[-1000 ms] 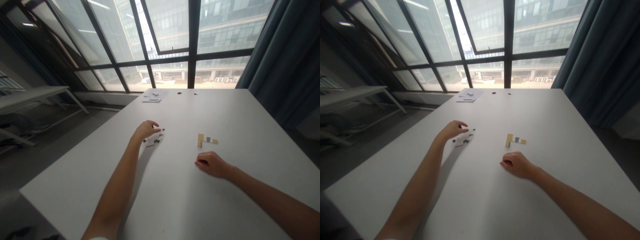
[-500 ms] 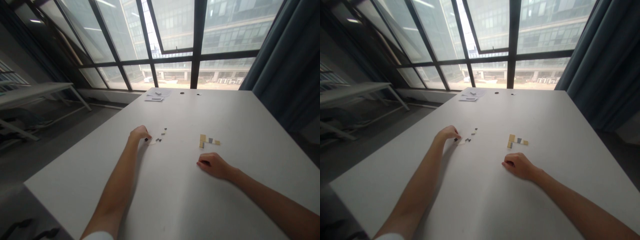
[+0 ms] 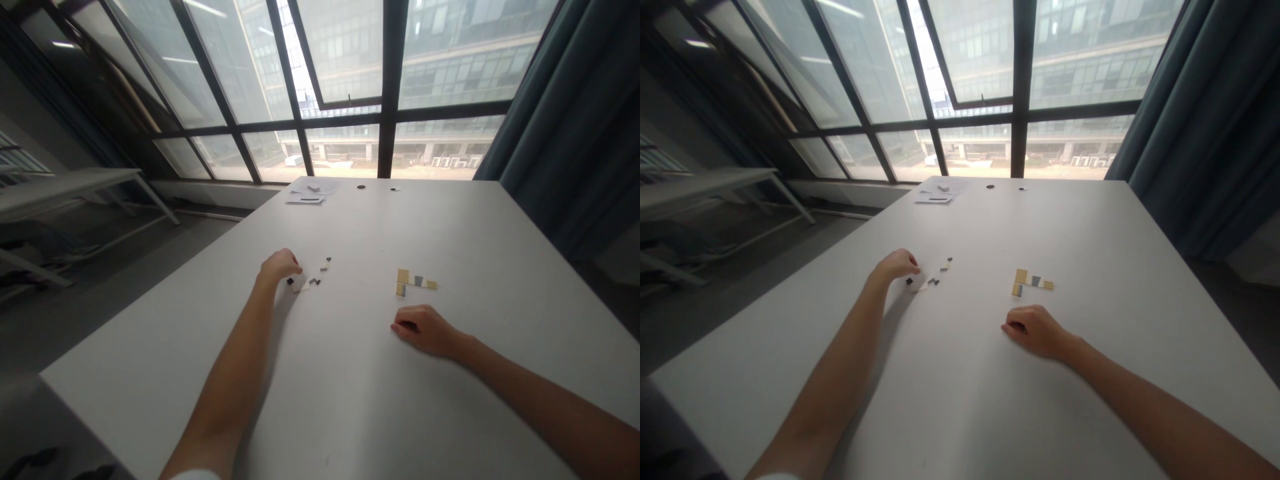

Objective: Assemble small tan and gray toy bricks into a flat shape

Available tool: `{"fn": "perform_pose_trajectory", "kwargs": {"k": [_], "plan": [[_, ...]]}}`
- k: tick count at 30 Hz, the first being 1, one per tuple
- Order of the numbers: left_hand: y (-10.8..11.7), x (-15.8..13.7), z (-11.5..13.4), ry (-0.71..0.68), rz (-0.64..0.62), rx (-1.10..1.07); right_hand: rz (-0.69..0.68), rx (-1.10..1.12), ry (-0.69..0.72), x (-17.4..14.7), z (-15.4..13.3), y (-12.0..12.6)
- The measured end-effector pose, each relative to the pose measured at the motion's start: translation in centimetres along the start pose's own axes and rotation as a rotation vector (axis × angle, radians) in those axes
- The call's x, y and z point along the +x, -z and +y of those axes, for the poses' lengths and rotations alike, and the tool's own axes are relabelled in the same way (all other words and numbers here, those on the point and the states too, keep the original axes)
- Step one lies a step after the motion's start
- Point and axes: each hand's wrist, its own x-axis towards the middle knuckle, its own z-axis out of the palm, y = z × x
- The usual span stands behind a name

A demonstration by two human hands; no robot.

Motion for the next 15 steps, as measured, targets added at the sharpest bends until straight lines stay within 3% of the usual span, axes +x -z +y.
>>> {"fn": "perform_pose_trajectory", "kwargs": {"k": [2,7,11,15], "plan": [[0.7,-1.0,1.5,-0.013,-0.007,0.040,0.000,0.001,0.000,0.1,0.0,0.0],[1.1,-4.7,6.4,-0.199,0.025,0.062,0.011,0.014,0.007,0.1,-0.3,0.2],[-0.2,-8.3,10.3,-0.338,0.022,0.104,0.052,0.069,0.023,0.0,-0.2,0.1],[-2.6,-11.5,13.3,-0.455,-0.011,0.155,0.188,0.117,-0.020,0.0,0.3,-0.3]]}}
